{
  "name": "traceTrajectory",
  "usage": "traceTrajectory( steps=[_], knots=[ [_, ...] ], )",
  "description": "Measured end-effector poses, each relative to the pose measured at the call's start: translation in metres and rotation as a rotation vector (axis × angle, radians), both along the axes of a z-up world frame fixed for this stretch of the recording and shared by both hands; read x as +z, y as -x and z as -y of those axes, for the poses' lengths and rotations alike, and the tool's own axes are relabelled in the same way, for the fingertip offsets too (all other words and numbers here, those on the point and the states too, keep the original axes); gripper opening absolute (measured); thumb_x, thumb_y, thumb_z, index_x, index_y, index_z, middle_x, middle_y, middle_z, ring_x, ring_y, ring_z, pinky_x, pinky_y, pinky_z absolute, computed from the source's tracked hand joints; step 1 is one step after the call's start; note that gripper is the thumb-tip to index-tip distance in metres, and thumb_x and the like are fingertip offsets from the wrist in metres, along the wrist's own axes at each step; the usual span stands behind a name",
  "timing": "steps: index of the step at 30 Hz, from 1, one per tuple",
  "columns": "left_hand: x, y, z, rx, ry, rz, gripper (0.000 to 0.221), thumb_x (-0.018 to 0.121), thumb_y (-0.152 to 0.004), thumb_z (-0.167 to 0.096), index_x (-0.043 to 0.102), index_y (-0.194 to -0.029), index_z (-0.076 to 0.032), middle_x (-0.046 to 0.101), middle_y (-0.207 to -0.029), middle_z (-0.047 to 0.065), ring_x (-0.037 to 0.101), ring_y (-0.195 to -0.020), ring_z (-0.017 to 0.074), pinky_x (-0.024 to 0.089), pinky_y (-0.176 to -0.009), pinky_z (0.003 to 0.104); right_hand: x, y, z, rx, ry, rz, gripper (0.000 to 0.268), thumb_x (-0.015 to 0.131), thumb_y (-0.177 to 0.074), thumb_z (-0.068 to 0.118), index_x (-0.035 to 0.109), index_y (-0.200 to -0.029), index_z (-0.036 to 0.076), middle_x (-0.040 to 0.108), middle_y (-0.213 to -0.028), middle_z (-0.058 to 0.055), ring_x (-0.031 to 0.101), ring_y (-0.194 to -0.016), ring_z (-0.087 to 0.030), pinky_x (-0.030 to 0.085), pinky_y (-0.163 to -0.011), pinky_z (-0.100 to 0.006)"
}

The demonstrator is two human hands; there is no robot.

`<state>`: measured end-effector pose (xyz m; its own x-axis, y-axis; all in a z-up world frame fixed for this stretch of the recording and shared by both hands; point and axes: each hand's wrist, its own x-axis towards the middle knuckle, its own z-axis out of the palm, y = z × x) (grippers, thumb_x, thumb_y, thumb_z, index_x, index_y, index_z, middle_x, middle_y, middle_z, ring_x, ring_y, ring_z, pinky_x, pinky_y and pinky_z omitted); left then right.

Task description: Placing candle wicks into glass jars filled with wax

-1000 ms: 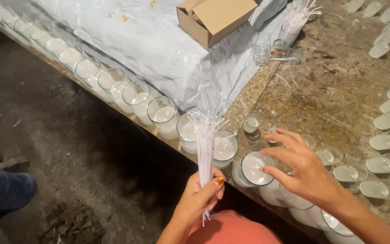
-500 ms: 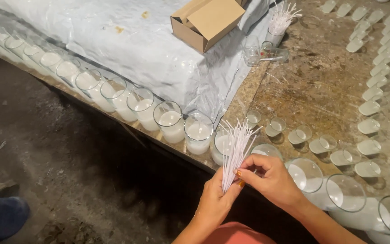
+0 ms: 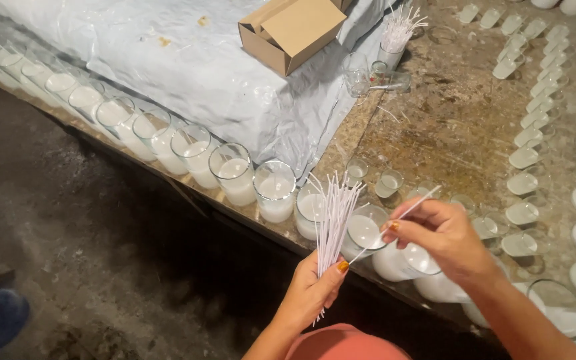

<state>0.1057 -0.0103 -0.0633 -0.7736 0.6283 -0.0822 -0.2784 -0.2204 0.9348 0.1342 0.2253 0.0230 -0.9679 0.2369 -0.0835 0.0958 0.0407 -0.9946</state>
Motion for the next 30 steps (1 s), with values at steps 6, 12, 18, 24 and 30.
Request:
traceTrajectory(
  steps=[6,12,18,24,30],
  knots=[
    [-0.007,-0.029,-0.044,0.074,-0.051,-0.002,0.028,0.063,-0.102,-0.032,0.053,-0.092,-0.008,0.044,-0.058,0.001,0.037,-0.043,0.0078,0.031,-0.041,0.021,0.048,-0.024,-0.071,-0.023,-0.177,-0.035,0.01,0.068,-0.089,-0.004,0.075,-0.096,-0.01,0.081,-0.081,-0.023,0.078,-0.07,-0.027,0.063,-0.064,-0.032],
    [-0.033,-0.058,-0.067,0.273,-0.174,0.128,0.022,0.064,-0.102,-0.021,0.053,-0.1,-0.003,0.039,-0.061,0.003,0.032,-0.044,0.0088,0.028,-0.034,0.022,0.039,-0.045,-0.103,0.156,-0.6,-0.067,0.012,0.076,-0.084,0.009,0.086,-0.085,0.004,0.086,-0.086,-0.004,0.08,-0.078,-0.01,0.063,-0.074,-0.021],
    [-0.026,-0.084,-0.06,0.46,-0.079,0.139,0.024,0.064,-0.101,-0.025,0.057,-0.096,-0.002,0.044,-0.06,0.002,0.035,-0.041,0.0082,0.024,-0.036,0.021,-0.017,-0.039,-0.114,0.39,-0.795,-0.483,0.008,0.075,-0.087,0.009,0.074,-0.094,0.008,0.081,-0.09,-0.002,0.078,-0.076,-0.012,0.063,-0.075,-0.024],
    [-0.012,-0.085,-0.051,0.556,0.046,0.204,0.023,0.063,-0.1,-0.025,0.058,-0.096,-0.003,0.046,-0.059,0.005,0.036,-0.041,0.0107,0.028,-0.037,0.023,-0.029,-0.031,-0.114,0.46,-0.769,-0.438,0.005,0.073,-0.09,0.011,0.072,-0.095,0.011,0.079,-0.086,0.0,0.076,-0.071,-0.011,0.06,-0.066,-0.024],
    [-0.004,-0.076,-0.05,0.55,0.071,0.155,0.026,0.063,-0.099,-0.029,0.058,-0.094,-0.004,0.046,-0.059,0.004,0.038,-0.041,0.0108,0.029,-0.037,0.023,-0.034,-0.025,-0.116,0.475,-0.749,-0.371,0.005,0.072,-0.09,0.013,0.072,-0.095,0.012,0.08,-0.083,0.002,0.074,-0.065,-0.009,0.058,-0.062,-0.025]
  ],
)
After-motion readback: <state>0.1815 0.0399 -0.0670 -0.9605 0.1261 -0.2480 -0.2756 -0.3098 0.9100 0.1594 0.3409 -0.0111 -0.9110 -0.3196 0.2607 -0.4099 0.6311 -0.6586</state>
